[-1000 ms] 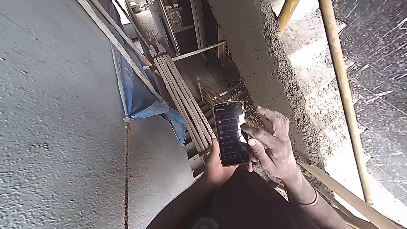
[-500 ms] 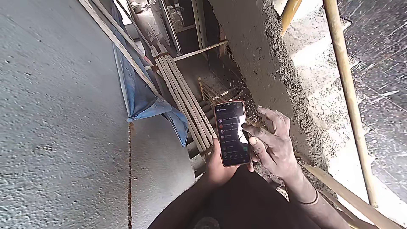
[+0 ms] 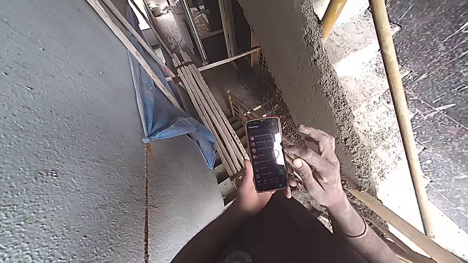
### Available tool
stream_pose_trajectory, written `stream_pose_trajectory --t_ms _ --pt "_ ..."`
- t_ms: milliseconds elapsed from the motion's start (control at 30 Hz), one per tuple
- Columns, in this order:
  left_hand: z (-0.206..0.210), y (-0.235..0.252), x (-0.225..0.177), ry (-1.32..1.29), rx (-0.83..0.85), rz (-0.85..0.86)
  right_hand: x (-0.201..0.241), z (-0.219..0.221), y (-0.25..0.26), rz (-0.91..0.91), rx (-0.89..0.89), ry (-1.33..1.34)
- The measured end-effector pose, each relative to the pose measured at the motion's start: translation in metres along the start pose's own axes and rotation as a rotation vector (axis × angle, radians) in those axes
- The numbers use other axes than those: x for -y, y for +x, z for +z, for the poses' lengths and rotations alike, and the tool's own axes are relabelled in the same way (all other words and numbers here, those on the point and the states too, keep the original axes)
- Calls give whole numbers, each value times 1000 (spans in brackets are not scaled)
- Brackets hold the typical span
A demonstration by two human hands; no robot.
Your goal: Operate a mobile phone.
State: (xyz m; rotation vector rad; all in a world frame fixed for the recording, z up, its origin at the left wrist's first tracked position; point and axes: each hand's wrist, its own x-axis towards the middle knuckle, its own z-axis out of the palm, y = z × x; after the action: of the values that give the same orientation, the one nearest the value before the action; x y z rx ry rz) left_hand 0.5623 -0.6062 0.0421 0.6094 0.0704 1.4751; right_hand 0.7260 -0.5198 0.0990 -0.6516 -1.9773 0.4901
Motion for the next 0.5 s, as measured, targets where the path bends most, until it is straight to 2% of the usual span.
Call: stream_pose_trajectory --t_ms 500 --pt "4 -1 0 -28 -16 -17 4 -3 -11 23 14 6"
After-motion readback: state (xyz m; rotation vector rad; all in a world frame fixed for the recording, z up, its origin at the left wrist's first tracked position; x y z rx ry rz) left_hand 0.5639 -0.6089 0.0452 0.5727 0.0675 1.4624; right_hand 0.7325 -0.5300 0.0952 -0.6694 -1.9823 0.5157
